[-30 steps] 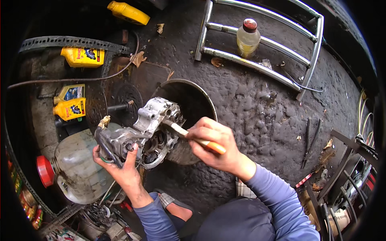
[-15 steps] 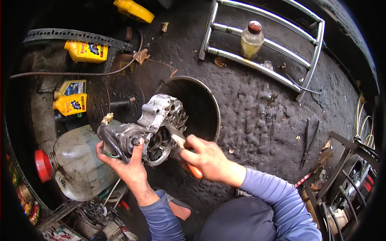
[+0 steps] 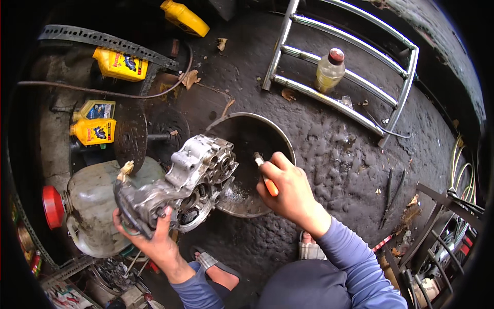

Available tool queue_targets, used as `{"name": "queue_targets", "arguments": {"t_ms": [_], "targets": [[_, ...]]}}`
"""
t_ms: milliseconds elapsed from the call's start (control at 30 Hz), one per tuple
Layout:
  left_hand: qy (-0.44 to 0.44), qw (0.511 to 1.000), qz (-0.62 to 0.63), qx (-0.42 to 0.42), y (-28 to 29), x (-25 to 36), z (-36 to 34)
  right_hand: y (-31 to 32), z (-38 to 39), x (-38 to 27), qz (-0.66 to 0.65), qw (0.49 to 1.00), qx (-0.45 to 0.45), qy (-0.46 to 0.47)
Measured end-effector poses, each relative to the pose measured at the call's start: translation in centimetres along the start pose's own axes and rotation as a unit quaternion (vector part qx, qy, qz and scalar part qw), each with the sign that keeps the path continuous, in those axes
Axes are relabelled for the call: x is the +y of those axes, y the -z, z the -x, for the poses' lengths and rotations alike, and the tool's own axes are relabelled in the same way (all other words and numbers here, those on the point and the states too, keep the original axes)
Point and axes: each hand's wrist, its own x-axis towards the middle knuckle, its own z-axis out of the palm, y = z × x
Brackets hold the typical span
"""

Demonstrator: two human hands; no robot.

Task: The recorder is cleaning and inspecting internal components of a disassembled motorcycle engine block using a brush, pliers, and a cleaning solution.

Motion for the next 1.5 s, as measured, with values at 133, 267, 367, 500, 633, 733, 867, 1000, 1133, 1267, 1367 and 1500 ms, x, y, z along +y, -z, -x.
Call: {"name": "queue_targets", "arguments": {"t_ms": [133, 267, 367, 500, 633, 733, 867, 1000, 1133, 1267, 1367, 1500], "targets": [[0.004, 1.000, 0.022, 0.019, 2.8, 1.1, -1.0, -4.6, -2.3, 2.2, -0.074, 0.995, 0.052, 0.033], [0.039, 0.997, 0.063, 0.004, 5.7, 0.8, -1.7, -4.3, -1.6, 1.9, -0.057, 0.998, -0.018, 0.018], [0.046, 0.998, 0.045, 0.025, 6.9, 0.7, -1.8, 0.2, -1.5, -1.8, -0.176, 0.964, 0.164, 0.116], [0.048, 0.997, 0.058, 0.004, 5.7, 0.3, -1.2, 0.7, -2.7, -4.3, -0.275, 0.924, 0.178, 0.197], [0.006, 1.000, -0.014, 0.000, 4.6, 0.9, -0.4, 0.5, -3.6, -1.7, -0.241, 0.943, 0.203, 0.110], [-0.037, 0.995, -0.093, -0.015, 4.8, 0.8, -0.5, -0.7, -2.7, -2.5, -0.393, 0.900, 0.168, 0.086], [0.018, 0.999, -0.001, -0.027, 5.1, -0.2, -1.3, -1.1, -2.7, -0.2, -0.480, 0.854, 0.196, -0.027], [0.103, 0.991, 0.078, -0.043, 5.0, -0.4, -1.9, -1.6, -3.6, 0.3, -0.430, 0.888, 0.162, 0.009], [0.138, 0.985, 0.094, -0.045, 6.0, -1.1, -2.2, -0.4, -2.4, -1.1, -0.608, 0.784, 0.124, -0.012], [0.176, 0.977, 0.107, -0.050, 5.5, -2.4, -2.1, -0.4, -4.4, 0.4, -0.335, 0.914, 0.224, 0.045], [0.200, 0.970, 0.106, -0.093, 5.7, -4.0, -3.3, 1.6, -3.6, 0.9, -0.208, 0.948, 0.240, 0.025], [0.237, 0.959, 0.111, -0.109, 6.1, -5.2, -3.3, -1.8, -3.1, 2.8, -0.113, 0.992, 0.054, -0.012]]}}
